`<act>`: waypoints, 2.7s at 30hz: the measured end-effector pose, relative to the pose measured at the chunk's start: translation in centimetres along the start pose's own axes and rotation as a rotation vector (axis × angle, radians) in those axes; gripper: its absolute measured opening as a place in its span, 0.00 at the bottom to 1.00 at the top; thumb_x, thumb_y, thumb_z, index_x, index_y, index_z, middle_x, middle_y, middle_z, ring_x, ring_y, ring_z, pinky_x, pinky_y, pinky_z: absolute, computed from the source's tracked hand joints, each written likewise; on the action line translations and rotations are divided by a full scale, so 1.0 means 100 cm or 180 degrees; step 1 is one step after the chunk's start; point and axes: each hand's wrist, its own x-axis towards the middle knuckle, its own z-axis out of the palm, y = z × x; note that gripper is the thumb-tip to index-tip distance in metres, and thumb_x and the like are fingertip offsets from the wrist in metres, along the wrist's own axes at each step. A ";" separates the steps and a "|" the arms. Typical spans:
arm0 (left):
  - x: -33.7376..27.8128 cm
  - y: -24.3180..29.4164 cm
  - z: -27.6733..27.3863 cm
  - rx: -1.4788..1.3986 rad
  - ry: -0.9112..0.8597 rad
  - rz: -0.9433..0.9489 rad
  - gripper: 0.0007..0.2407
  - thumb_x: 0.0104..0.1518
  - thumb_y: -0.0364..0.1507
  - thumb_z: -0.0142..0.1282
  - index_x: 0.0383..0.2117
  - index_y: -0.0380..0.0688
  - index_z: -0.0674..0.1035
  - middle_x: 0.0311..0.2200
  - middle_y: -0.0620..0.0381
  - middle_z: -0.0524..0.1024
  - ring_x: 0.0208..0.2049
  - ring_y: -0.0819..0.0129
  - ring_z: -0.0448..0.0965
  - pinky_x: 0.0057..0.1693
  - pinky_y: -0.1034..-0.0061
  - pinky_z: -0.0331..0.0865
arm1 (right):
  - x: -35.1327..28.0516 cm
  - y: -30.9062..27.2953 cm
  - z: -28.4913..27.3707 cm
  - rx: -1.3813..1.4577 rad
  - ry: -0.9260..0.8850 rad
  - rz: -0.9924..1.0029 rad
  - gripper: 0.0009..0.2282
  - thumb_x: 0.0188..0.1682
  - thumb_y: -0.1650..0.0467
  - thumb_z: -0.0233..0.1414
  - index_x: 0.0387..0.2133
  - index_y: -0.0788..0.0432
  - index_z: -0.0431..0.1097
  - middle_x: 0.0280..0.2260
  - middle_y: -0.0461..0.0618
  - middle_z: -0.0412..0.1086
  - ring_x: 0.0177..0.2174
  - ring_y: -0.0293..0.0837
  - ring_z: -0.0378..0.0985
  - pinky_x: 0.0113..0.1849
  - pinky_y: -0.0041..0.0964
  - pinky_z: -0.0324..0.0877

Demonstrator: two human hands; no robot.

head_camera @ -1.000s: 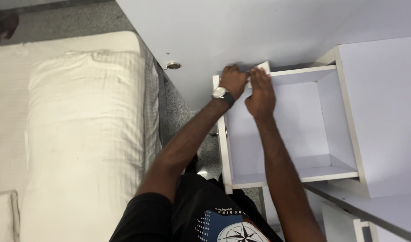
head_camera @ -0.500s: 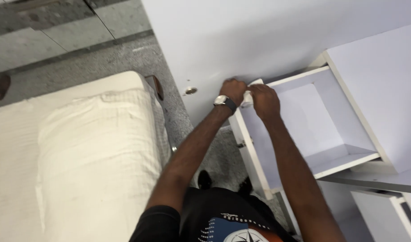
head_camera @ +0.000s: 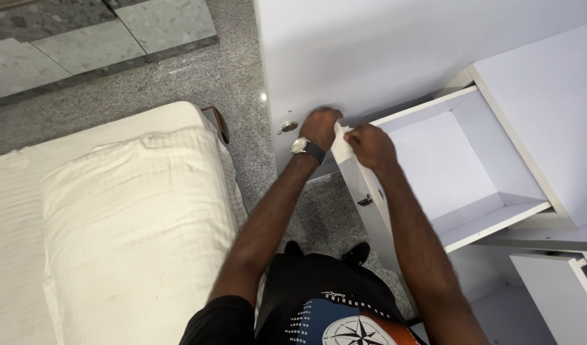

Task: The person cleans the interior of a white cabinet drawer using a white cloth. They wipe the bottom, sides, and front panel of the drawer, then close it. They repeat this process for a second drawer below the first one.

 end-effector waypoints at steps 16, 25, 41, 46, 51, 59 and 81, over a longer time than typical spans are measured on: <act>-0.028 0.002 0.024 0.1029 -0.0384 0.1114 0.07 0.55 0.25 0.58 0.36 0.39 0.84 0.49 0.58 0.77 0.53 0.60 0.73 0.56 0.64 0.72 | -0.015 -0.003 0.044 -0.0573 0.1021 0.0084 0.11 0.44 0.77 0.61 0.41 0.64 0.80 0.35 0.62 0.76 0.34 0.57 0.80 0.36 0.48 0.75; -0.023 0.004 0.043 0.0362 -0.0286 0.1230 0.11 0.55 0.32 0.59 0.40 0.39 0.81 0.48 0.43 0.75 0.51 0.55 0.74 0.58 0.62 0.70 | -0.053 -0.009 0.036 -0.0695 0.0954 0.0055 0.05 0.53 0.73 0.60 0.35 0.67 0.79 0.34 0.60 0.74 0.32 0.56 0.79 0.36 0.48 0.74; -0.075 0.087 0.001 0.0319 -0.1647 0.1115 0.09 0.61 0.35 0.56 0.34 0.41 0.79 0.36 0.53 0.78 0.44 0.60 0.76 0.56 0.63 0.70 | -0.148 0.006 0.022 -0.0282 0.1036 0.0207 0.07 0.48 0.71 0.61 0.37 0.61 0.81 0.32 0.54 0.73 0.33 0.51 0.77 0.36 0.45 0.73; -0.096 0.100 0.006 0.0410 -0.1525 0.1101 0.09 0.60 0.34 0.56 0.34 0.41 0.80 0.37 0.54 0.78 0.45 0.61 0.76 0.55 0.63 0.70 | -0.166 0.017 0.013 -0.0013 0.1019 0.0132 0.06 0.47 0.72 0.61 0.36 0.60 0.81 0.33 0.53 0.73 0.32 0.50 0.77 0.35 0.44 0.73; -0.112 0.109 0.028 0.0549 -0.1448 0.1215 0.09 0.58 0.34 0.57 0.35 0.41 0.80 0.37 0.54 0.78 0.45 0.60 0.75 0.53 0.62 0.69 | -0.188 0.021 0.005 0.0348 0.0859 0.0438 0.05 0.49 0.72 0.60 0.35 0.61 0.81 0.29 0.54 0.72 0.27 0.49 0.77 0.32 0.45 0.73; -0.133 0.138 0.025 0.0603 -0.1563 0.1824 0.06 0.57 0.31 0.59 0.30 0.43 0.80 0.34 0.59 0.80 0.47 0.62 0.76 0.56 0.63 0.69 | -0.238 0.030 0.003 0.0277 0.1073 0.0466 0.07 0.48 0.70 0.62 0.29 0.65 0.79 0.29 0.56 0.72 0.29 0.54 0.77 0.33 0.48 0.72; -0.218 0.189 0.031 0.0298 -0.1149 0.1826 0.04 0.50 0.29 0.64 0.27 0.44 0.84 0.30 0.57 0.76 0.39 0.61 0.76 0.47 0.63 0.72 | -0.357 0.033 0.003 0.1538 0.1204 0.1020 0.23 0.49 0.70 0.59 0.59 0.60 0.68 0.40 0.55 0.71 0.40 0.46 0.75 0.39 0.39 0.72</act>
